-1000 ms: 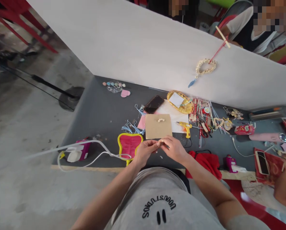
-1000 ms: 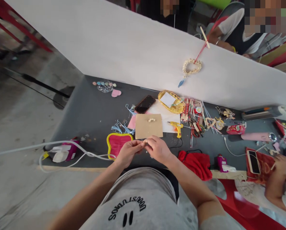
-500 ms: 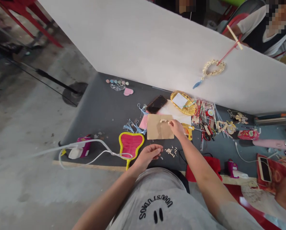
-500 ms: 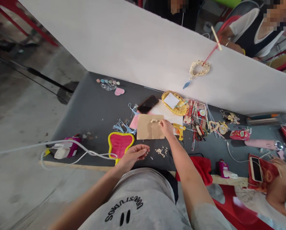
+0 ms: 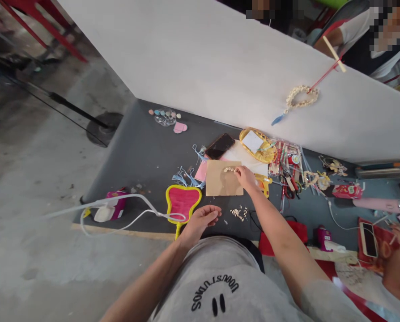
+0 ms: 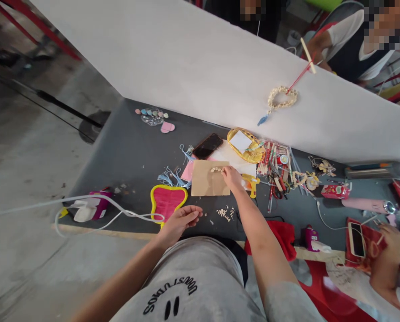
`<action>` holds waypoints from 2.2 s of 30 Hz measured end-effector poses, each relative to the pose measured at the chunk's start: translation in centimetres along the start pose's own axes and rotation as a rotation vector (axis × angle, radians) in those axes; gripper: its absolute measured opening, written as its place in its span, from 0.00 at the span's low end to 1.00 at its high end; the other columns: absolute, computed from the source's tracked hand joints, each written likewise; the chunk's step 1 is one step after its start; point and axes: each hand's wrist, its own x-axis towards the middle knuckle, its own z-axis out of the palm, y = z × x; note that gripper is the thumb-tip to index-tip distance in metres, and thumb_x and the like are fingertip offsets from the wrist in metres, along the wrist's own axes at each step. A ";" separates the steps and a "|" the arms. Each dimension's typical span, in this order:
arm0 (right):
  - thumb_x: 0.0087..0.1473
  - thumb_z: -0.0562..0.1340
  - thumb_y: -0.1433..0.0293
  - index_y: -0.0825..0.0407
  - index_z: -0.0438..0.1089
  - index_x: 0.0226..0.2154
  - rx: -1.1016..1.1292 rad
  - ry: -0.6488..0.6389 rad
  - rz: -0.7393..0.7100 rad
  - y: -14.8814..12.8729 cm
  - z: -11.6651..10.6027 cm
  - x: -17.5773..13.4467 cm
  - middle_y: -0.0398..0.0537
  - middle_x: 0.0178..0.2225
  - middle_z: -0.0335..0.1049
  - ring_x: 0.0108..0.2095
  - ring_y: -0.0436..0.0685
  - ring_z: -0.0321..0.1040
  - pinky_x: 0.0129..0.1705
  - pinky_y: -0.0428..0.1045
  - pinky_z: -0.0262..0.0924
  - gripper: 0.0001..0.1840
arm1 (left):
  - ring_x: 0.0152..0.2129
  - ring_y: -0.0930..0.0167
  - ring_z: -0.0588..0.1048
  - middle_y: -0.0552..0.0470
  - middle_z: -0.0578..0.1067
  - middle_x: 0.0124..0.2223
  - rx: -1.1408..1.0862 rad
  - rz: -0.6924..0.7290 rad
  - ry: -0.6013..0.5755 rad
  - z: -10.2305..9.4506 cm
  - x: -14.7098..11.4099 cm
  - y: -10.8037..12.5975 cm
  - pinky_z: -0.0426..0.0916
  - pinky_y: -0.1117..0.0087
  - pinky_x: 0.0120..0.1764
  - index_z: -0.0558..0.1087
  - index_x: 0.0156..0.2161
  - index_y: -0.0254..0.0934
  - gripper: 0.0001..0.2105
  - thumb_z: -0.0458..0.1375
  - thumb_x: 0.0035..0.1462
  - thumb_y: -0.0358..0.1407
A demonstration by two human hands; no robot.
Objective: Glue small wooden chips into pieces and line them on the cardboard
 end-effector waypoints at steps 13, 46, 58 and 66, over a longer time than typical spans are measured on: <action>0.59 0.60 0.70 0.52 0.70 0.48 0.027 0.019 0.005 -0.3 0.2 -0.2 0.54 0.48 0.73 0.46 0.59 0.70 0.47 0.51 0.63 0.14 | 0.26 0.75 0.72 0.49 0.78 0.34 -0.005 -0.009 0.011 -0.2 -0.2 -0.4 0.64 0.74 0.32 0.77 0.35 0.33 0.17 0.72 0.41 0.42; 0.56 0.58 0.69 0.55 0.69 0.49 0.163 0.195 0.015 3.5 -1.9 -5.2 0.55 0.45 0.73 0.32 0.54 0.71 0.42 0.51 0.67 0.17 | 0.26 0.76 0.70 0.50 0.78 0.34 0.024 0.006 0.005 -0.1 -0.8 -0.7 0.63 0.75 0.31 0.77 0.35 0.34 0.20 0.73 0.36 0.43; 0.57 0.56 0.66 0.54 0.72 0.41 0.214 0.323 0.195 7.4 0.1 -19.3 0.56 0.41 0.77 0.42 0.59 0.74 0.48 0.54 0.68 0.14 | 0.22 0.77 0.68 0.55 0.73 0.25 0.062 0.106 -0.001 0.0 -1.2 -1.6 0.63 0.76 0.27 0.70 0.25 0.34 0.25 0.73 0.32 0.52; 0.61 0.54 0.66 0.51 0.73 0.39 0.197 0.235 0.240 5.5 3.9 -22.8 0.52 0.40 0.78 0.40 0.58 0.75 0.44 0.52 0.68 0.14 | 0.18 0.79 0.66 0.56 0.71 0.24 0.054 0.130 -0.007 -1.0 -1.0 -2.9 0.61 0.76 0.24 0.68 0.24 0.34 0.24 0.71 0.36 0.51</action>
